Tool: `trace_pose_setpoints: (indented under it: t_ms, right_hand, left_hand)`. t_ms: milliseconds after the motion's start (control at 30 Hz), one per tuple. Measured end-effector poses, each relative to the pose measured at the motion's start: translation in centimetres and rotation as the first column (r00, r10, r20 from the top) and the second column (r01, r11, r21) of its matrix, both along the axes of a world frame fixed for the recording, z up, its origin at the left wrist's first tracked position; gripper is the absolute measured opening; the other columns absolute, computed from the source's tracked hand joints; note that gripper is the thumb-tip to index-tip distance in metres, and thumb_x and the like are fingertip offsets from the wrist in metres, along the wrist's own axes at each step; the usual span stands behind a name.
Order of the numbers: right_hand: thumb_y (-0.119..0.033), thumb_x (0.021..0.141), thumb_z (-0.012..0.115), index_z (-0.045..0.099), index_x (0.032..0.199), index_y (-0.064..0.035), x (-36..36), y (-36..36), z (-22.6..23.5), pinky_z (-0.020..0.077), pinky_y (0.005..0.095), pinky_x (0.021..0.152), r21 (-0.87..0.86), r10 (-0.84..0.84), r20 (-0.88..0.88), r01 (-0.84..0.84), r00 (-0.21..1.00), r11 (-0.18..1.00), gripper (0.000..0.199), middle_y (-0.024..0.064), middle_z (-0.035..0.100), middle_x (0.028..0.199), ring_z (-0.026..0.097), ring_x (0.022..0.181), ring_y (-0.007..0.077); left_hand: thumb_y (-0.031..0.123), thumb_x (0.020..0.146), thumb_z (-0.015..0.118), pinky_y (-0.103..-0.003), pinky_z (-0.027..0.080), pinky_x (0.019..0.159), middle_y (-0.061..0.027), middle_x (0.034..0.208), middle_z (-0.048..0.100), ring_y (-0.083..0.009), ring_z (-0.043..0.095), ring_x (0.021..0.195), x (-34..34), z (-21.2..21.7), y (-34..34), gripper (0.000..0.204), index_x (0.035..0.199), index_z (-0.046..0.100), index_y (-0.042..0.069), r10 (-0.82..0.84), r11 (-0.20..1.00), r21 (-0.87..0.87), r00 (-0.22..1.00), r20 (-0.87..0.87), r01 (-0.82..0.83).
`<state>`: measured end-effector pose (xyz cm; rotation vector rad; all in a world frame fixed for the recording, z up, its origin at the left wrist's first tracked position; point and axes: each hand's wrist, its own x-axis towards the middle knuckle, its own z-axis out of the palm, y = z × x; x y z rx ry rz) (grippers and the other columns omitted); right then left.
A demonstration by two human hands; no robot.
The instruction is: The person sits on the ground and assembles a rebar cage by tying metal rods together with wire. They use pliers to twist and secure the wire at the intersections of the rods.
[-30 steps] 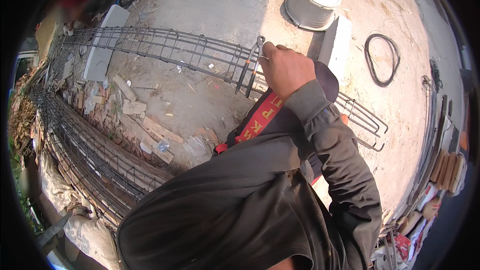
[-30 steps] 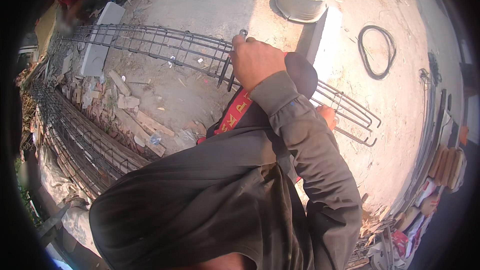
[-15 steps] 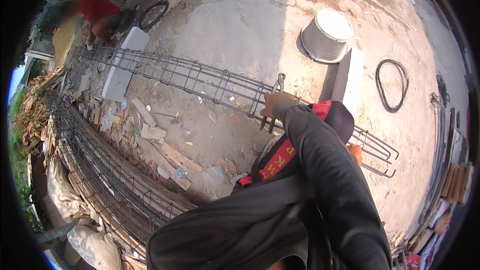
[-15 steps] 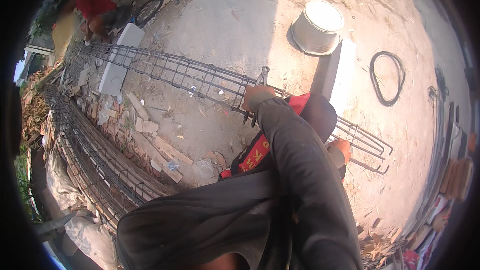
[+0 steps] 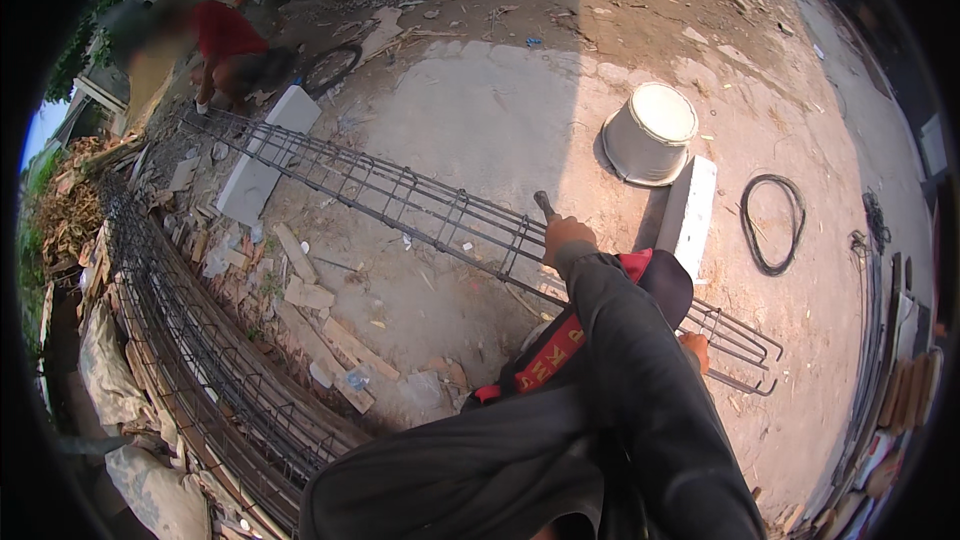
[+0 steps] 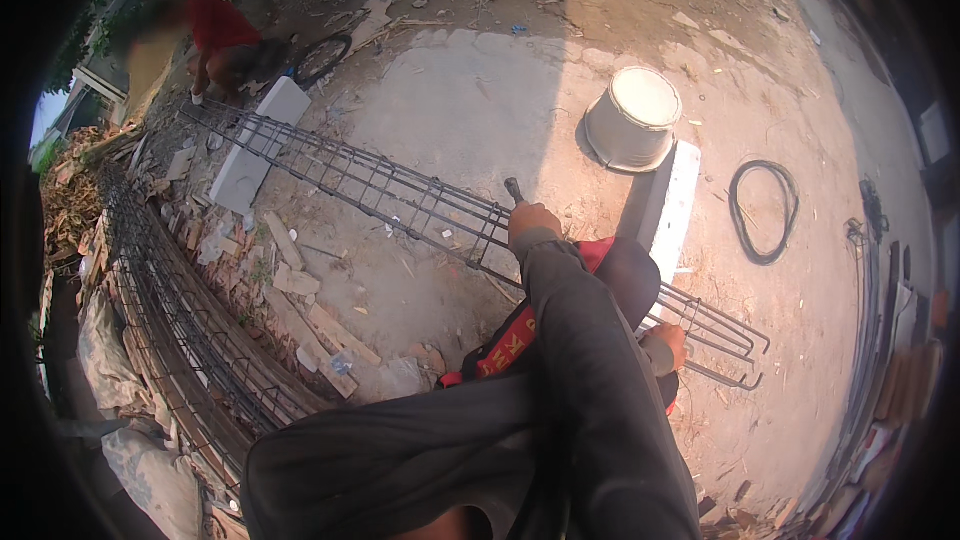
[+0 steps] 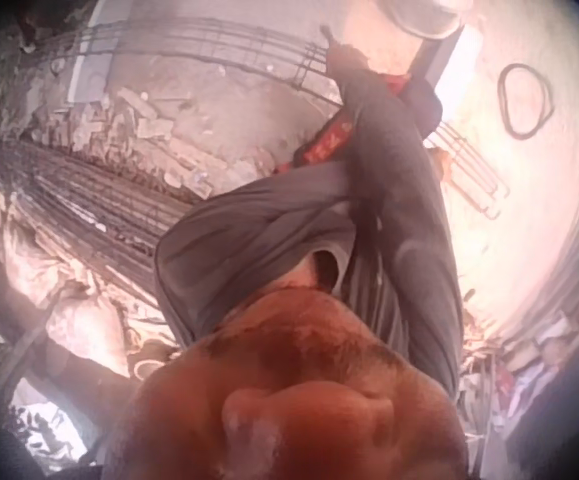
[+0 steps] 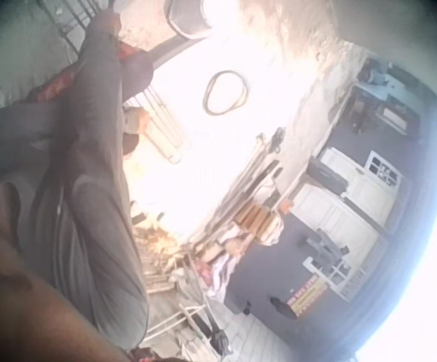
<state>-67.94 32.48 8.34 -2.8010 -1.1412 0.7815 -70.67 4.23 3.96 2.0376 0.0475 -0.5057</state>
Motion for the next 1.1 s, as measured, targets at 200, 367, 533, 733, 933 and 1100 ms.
trace_pose_setpoints:
  t_ms: [200,367,533,733,933,1100]
  right_hand:
    - [-0.012,0.095,0.057,0.051,0.125,-0.0018,-0.9,1.4,-0.1,0.0558,0.0477,0.091,0.081,-0.173,-0.010,0.174,0.985,0.981,0.032,0.0220,0.072,0.111,0.070,0.108,0.0390]
    - [-0.023,0.082,0.073,0.073,0.099,0.0037,3.5,0.6,1.3,0.0568,0.0480,0.084,0.187,-0.364,-0.114,0.380,0.924,0.906,0.032,0.0273,0.073,0.099,0.073,0.093,0.0395]
    - [-0.026,0.088,0.074,0.060,0.081,0.0032,-2.5,-2.1,11.7,0.0430,0.0410,0.058,0.745,-0.041,-0.136,0.130,0.990,0.655,0.033,0.0121,0.058,0.063,0.058,0.059,0.0247]
    - [-0.025,0.107,0.050,0.056,0.090,-0.0030,-0.4,-18.6,19.9,0.0438,0.0296,0.068,0.979,-0.145,-0.180,0.191,0.973,0.065,0.028,0.0056,0.055,0.083,0.053,0.074,0.0125]
    - [-0.039,0.109,0.043,0.057,0.115,0.0006,-1.2,-35.3,24.3,0.0431,0.0503,0.108,0.992,-0.739,-0.043,-0.061,0.672,-0.113,0.042,0.0245,0.049,0.142,0.056,0.124,0.0350]
    - [-0.038,0.110,0.046,0.055,0.104,0.0003,-5.5,-43.8,24.8,0.0367,0.0616,0.117,0.984,-0.628,-0.170,0.102,0.760,-0.143,0.039,0.0279,0.048,0.145,0.053,0.131,0.0413]
  left_hand:
    - [0.025,0.083,0.071,-0.047,0.053,0.099,-0.0274,0.116,0.069,-0.0411,0.066,0.114,1.7,-0.4,2.1,0.035,0.105,0.073,-0.003,0.073,0.997,-0.034,0.997,-0.023,-0.074]
    - [0.024,0.083,0.071,-0.046,0.052,0.100,-0.0275,0.118,0.068,-0.0409,0.065,0.115,4.5,0.5,3.0,0.035,0.105,0.073,-0.003,0.080,0.994,-0.073,0.997,-0.021,-0.081]
    - [0.024,0.083,0.071,-0.046,0.052,0.101,-0.0276,0.119,0.068,-0.0408,0.064,0.117,5.2,0.1,5.0,0.036,0.106,0.072,-0.003,0.151,0.983,-0.091,0.986,-0.067,-0.157]
    - [0.023,0.082,0.071,-0.046,0.051,0.102,-0.0277,0.121,0.067,-0.0406,0.064,0.118,6.0,1.0,5.3,0.036,0.106,0.072,-0.004,0.141,0.983,-0.111,0.987,-0.078,-0.149]
    - [0.022,0.081,0.071,-0.045,0.051,0.103,-0.0278,0.123,0.067,-0.0404,0.063,0.120,4.6,-0.2,4.8,0.036,0.107,0.071,-0.004,0.155,0.987,-0.029,0.981,-0.118,-0.160]
    - [0.032,0.083,0.074,-0.048,0.057,0.092,-0.0249,0.108,0.072,-0.0405,0.069,0.107,2.8,-0.1,3.0,0.037,0.100,0.075,-0.001,0.134,0.988,0.087,0.990,-0.036,-0.130]
